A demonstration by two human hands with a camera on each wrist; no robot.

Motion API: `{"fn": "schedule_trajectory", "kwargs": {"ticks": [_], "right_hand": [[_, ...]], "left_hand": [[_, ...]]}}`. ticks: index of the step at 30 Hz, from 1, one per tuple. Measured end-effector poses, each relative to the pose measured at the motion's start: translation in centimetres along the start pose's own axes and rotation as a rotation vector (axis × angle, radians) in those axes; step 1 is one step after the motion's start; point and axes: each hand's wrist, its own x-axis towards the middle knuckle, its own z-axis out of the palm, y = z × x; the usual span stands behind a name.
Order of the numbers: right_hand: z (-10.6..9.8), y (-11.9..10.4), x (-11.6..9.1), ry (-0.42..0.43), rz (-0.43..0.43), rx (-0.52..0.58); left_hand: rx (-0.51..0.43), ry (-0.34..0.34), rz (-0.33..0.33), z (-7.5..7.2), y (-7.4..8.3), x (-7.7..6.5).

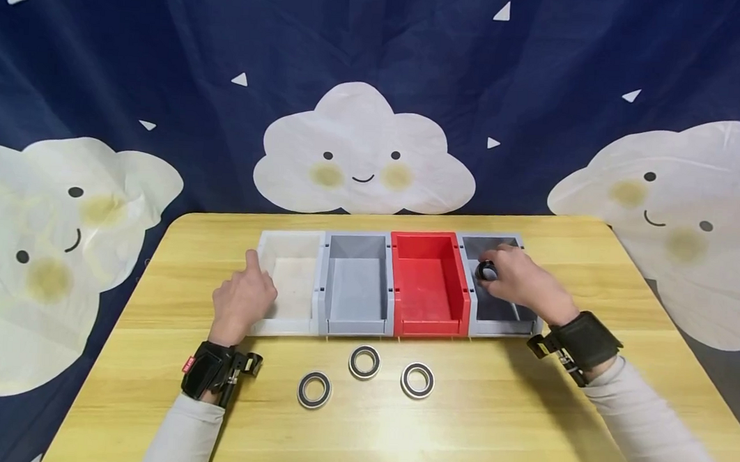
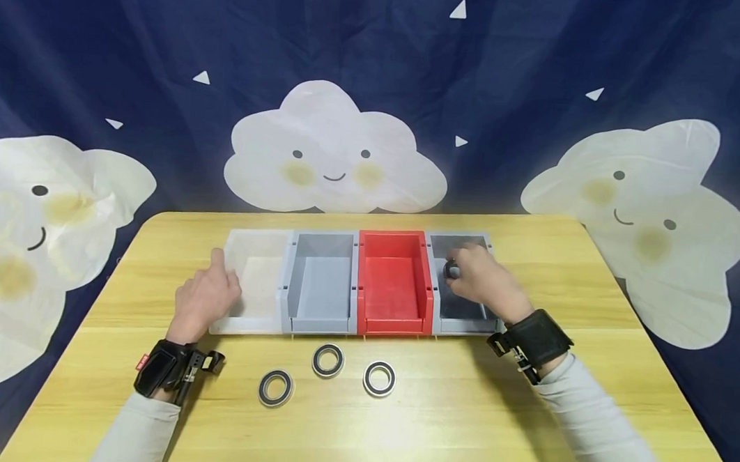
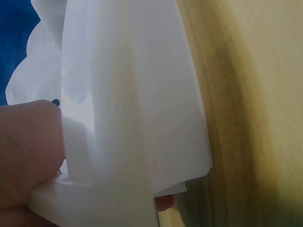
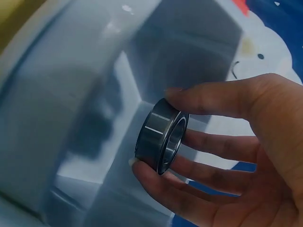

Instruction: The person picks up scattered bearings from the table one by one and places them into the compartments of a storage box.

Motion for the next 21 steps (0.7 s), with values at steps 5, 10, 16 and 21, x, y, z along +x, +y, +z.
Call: {"fn": "schedule_trajectory", "kwargs": {"ticks": [5,10,16,21], "right_hand": [[1.0,0.4,0.4,-0.021,0.013,0.016],[1.8,0.8,0.6,-0.059,0.042,0.033],[2.3,0.9,0.5,-0.052,0.053,0.022],[2.6,0.9,0.4,-0.043,0.046,0.009]], "left_hand": [[0.002,0.007,-0.003,0.0,0.0,0.0],[0.001,0.001,-0.008,0.1,0.0,0.1],[0.000,0.003,-0.007,0.1,-0.1,0.1],[-0.002,0.004,-0.002,0.1,-0.1,0.1]]}}
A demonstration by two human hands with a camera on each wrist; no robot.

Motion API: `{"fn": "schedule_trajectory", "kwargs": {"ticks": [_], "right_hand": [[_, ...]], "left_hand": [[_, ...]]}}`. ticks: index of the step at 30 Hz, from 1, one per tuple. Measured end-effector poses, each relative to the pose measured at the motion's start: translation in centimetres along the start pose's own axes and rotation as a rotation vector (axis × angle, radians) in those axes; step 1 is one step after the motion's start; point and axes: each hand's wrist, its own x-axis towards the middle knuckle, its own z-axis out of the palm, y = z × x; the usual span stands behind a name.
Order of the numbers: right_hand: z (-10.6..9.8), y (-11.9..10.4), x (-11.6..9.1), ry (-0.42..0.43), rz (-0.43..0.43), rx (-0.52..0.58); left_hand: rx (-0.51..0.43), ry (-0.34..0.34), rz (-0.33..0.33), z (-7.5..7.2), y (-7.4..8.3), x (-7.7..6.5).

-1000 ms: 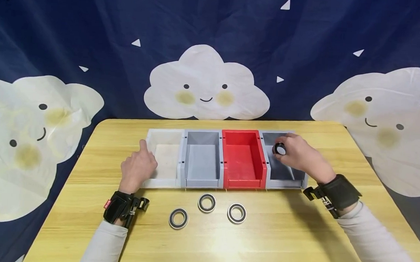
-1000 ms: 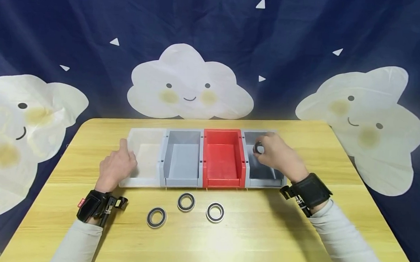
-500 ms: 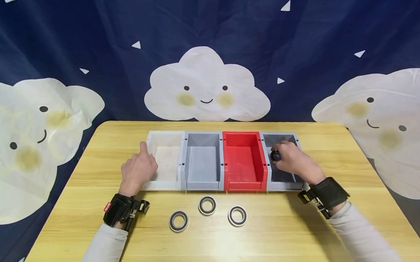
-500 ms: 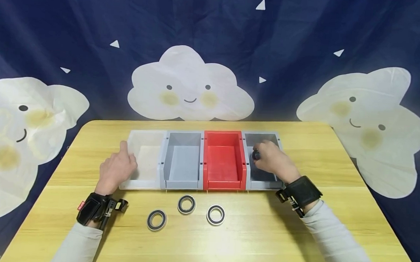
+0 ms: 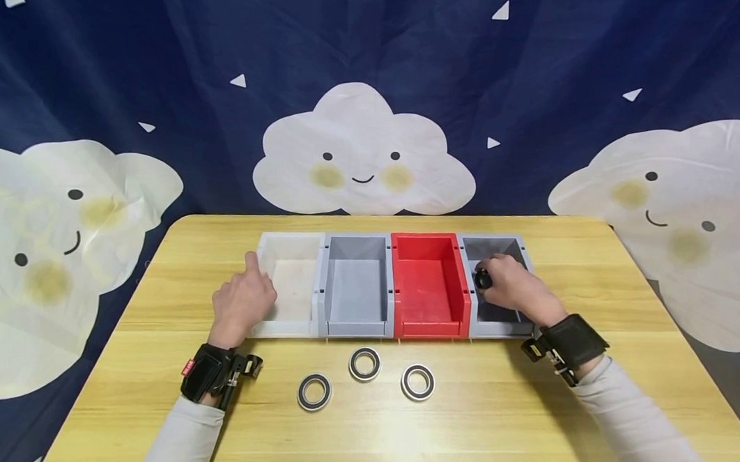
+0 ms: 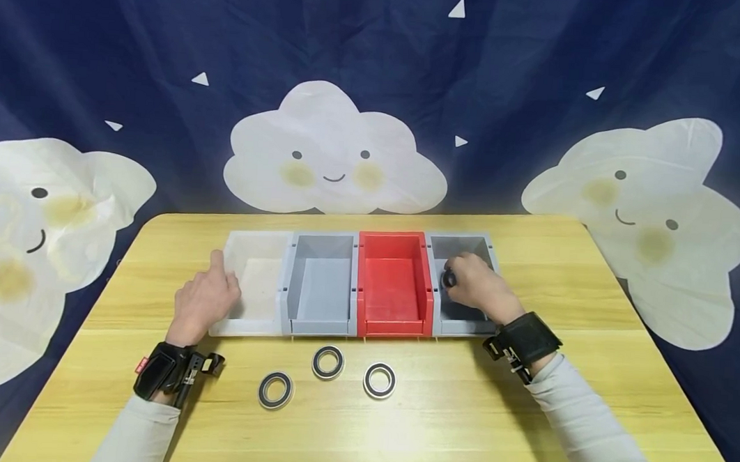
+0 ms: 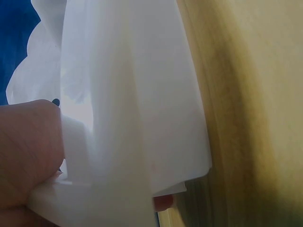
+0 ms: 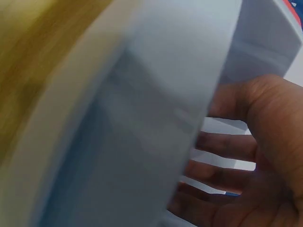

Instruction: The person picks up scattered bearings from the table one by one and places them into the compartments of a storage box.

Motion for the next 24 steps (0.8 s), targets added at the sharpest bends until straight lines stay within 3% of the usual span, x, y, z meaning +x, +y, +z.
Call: {"fn": "schedule_trajectory", "kwargs": {"ticks": [12,20,24], "right_hand": [[0.2,0.4,-0.5,0.020,-0.026,-0.030],[-2.6,-1.2,-1.1,0.080,-0.002,-0.014],[-4.1,-2.3,-1.6,0.175,-0.020,-0.025]], "left_hand": [[0.005,0.024,0.007,0.0,0.2,0.0],[0.001,0.014,0.009,0.1,0.1,-0.1],[-0.002,0.012,0.010,0.1,0.0,-0.1]]}}
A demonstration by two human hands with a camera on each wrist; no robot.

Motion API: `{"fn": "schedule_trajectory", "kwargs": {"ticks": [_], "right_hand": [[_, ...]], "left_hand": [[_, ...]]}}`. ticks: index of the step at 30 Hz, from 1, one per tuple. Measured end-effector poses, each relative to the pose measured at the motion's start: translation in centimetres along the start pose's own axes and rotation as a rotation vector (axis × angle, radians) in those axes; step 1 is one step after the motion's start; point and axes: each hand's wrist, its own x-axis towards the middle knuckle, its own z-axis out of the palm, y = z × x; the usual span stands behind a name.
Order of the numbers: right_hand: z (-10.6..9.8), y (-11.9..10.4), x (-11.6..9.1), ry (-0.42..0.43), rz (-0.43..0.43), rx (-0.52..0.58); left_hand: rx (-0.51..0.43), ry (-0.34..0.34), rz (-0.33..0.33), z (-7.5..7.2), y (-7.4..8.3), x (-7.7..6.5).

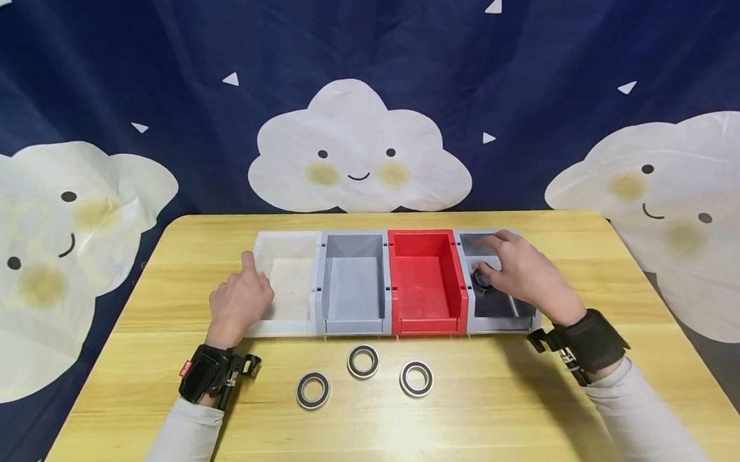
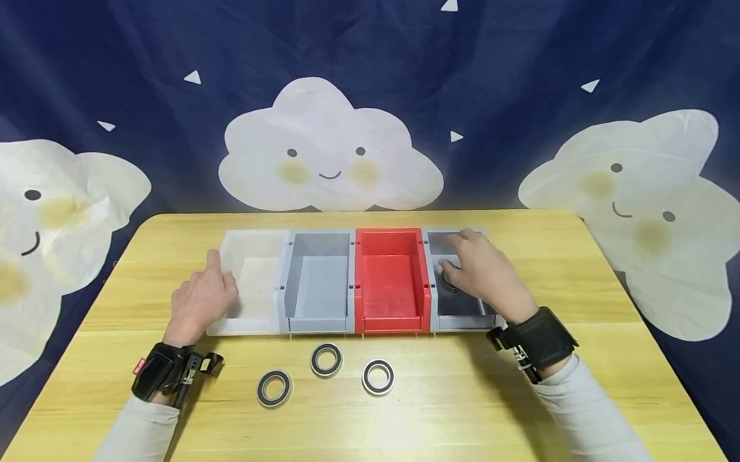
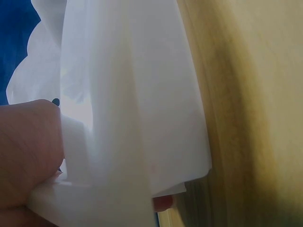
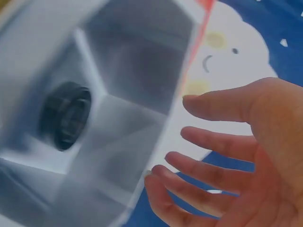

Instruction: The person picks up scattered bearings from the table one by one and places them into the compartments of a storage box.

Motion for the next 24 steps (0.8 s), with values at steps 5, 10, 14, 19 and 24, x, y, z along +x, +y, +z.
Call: {"fn": "schedule_trajectory", "kwargs": {"ticks": [5,10,14,19,24], "right_hand": [[-1.2,-1.6,-0.2,0.143,-0.070,-0.022],[-2.1,-4.3,-0.7,0.207,-0.134,-0.013],[-2.4,-6.4,-1.5,0.227,-0.198,-0.025],[-2.5,-8.8,-2.5,0.237,-0.257,-0.016],[-1.5,-10.9,-3.5,0.202,-0.333,-0.007]], "left_hand": [[0.000,0.003,-0.002,0.1,-0.2,0.0],[0.004,0.014,0.001,0.0,-0.3,-0.1],[0.001,0.018,-0.003,-0.1,-0.2,-0.1],[-0.006,0.006,0.001,-0.2,0.0,0.0],[-0.006,0.007,0.001,-0.2,0.0,0.0]]}}
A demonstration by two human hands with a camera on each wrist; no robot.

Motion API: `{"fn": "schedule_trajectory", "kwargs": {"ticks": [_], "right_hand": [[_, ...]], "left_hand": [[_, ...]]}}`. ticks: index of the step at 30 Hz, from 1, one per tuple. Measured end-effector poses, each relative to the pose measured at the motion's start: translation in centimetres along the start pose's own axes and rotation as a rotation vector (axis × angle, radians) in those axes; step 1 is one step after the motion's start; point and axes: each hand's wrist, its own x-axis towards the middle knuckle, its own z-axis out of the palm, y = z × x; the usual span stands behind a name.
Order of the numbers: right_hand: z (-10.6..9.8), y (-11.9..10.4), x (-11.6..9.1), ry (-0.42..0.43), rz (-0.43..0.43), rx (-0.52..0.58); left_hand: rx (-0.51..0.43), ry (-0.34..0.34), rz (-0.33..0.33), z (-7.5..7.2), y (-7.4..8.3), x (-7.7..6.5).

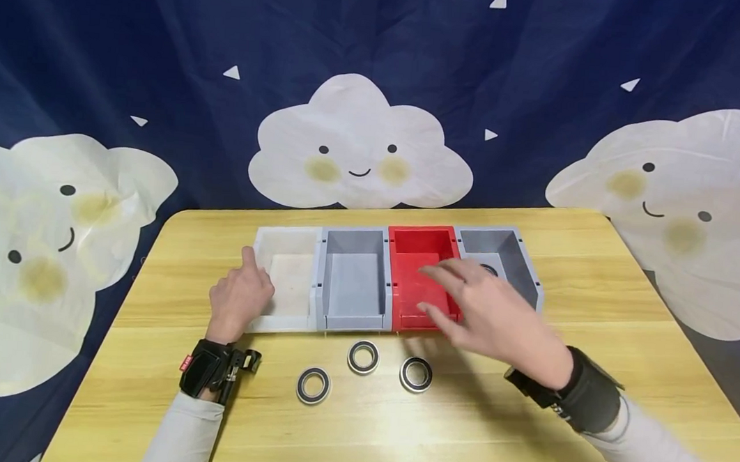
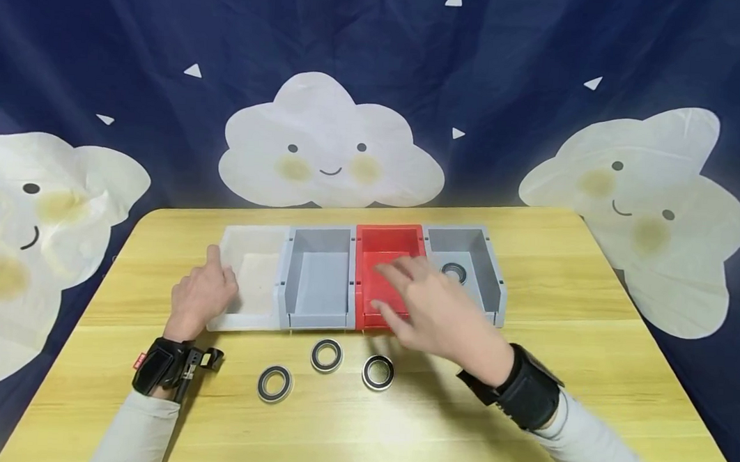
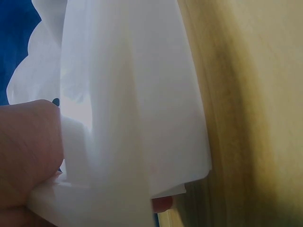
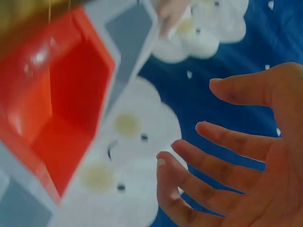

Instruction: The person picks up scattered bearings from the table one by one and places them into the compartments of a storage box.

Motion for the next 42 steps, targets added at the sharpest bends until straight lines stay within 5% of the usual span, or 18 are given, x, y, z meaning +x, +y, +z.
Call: {"fn": "schedule_trajectory", "kwargs": {"ticks": [6,15,42], "right_hand": [[3.0,-2.2,-1.5,-0.139,-0.054,0.054],[6.7,-3.3,-4.1,-0.368,0.016,0.108],[8.9,-3.5,-5.4,-0.441,-0.016,0.126]], "left_hand": [[0.007,0.010,0.003,0.0,0.0,0.1],[0.001,0.005,0.002,0.4,-0.1,0.1],[-0.013,-0.013,-0.005,0.1,0.0,-0.1]]}}
